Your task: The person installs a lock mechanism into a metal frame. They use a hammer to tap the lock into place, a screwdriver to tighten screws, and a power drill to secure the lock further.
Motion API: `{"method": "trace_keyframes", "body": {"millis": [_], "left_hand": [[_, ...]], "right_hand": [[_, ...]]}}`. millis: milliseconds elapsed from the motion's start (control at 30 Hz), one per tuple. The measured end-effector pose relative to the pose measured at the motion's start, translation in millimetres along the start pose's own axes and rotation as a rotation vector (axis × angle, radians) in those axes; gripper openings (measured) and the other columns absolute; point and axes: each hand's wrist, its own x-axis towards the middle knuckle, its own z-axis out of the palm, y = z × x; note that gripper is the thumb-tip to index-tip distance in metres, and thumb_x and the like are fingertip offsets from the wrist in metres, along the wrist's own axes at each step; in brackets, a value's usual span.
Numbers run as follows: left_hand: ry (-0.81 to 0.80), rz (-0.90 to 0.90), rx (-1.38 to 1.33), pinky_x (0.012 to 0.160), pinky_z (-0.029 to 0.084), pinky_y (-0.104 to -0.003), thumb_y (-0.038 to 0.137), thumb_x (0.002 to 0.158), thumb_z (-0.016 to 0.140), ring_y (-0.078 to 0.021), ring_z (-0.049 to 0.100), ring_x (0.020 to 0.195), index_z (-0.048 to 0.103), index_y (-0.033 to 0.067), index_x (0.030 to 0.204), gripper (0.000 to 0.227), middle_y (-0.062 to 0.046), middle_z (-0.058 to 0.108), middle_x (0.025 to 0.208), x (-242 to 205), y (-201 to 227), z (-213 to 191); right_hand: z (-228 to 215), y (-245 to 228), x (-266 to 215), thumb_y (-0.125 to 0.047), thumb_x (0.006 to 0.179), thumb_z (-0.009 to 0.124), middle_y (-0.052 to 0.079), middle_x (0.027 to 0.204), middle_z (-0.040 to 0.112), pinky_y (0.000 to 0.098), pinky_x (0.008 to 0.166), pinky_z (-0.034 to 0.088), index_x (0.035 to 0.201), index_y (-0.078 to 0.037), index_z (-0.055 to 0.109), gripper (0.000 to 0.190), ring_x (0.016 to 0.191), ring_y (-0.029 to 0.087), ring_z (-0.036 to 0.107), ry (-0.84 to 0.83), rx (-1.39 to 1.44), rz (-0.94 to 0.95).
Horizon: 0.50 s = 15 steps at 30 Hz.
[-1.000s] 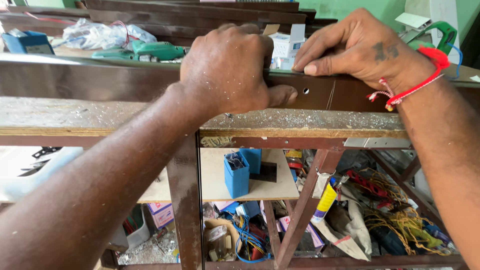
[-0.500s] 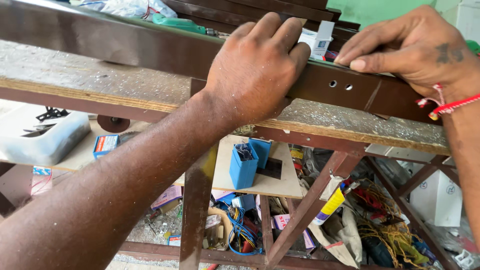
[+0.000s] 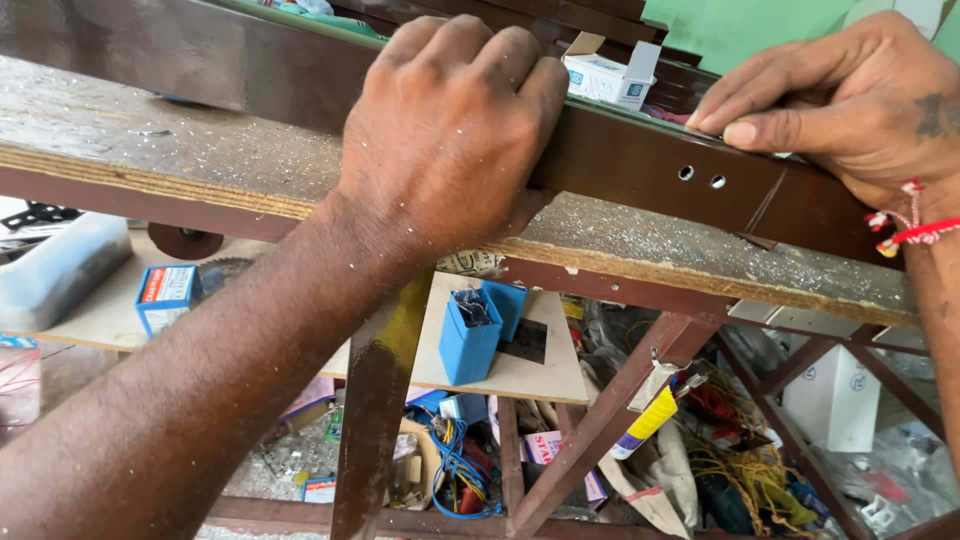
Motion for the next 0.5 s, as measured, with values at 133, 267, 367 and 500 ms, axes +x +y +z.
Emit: {"method": "trace_keyframes", "body": {"millis": [133,267,367,500], "left_hand": [[0.035,0.002,-0.016,0.088,0.052,-0.042,0.035,0.069,0.086,-0.0267,0.066,0.095,0.069,0.0052,0.1,0.046,-0.008,0.066,0.096,3,0,-3],[-0.025,-0.017,-0.062,0.087,0.052,-0.043,0.04,0.07,0.089,-0.0267,0.067,0.099,0.069,0.0063,0.102,0.05,-0.008,0.068,0.101,7,0,-14],[0.016,0.039,-0.029,0.081,0.052,-0.041,0.045,0.062,0.09,-0.0248,0.068,0.096,0.074,0.0118,0.112,0.062,-0.008,0.072,0.104,6,-2,-19],[0.005,0.082,0.037,0.078,0.055,-0.036,0.025,0.082,0.09,-0.0172,0.07,0.092,0.078,0.0162,0.115,0.036,-0.004,0.078,0.113,8,-7,-16]], "right_hand": [[4,-7,1,0.011,0.084,0.072,0.023,0.102,0.074,0.0382,0.093,0.061,0.101,0.009,0.073,0.017,0.1,0.029,0.075,-0.012,0.016,0.02],[10,-18,0,0.007,0.083,0.074,0.02,0.103,0.076,0.035,0.098,0.058,0.102,0.006,0.075,0.019,0.103,0.026,0.075,-0.025,-0.108,-0.028],[11,-21,3,0.002,0.081,0.076,0.015,0.105,0.078,0.0322,0.092,0.057,0.102,0.001,0.078,0.021,0.097,0.021,0.074,-0.027,-0.163,0.007],[13,-15,5,-0.003,0.086,0.077,0.01,0.108,0.078,0.0298,0.094,0.057,0.106,-0.003,0.078,0.02,0.1,0.017,0.073,-0.045,-0.18,-0.061]]}}
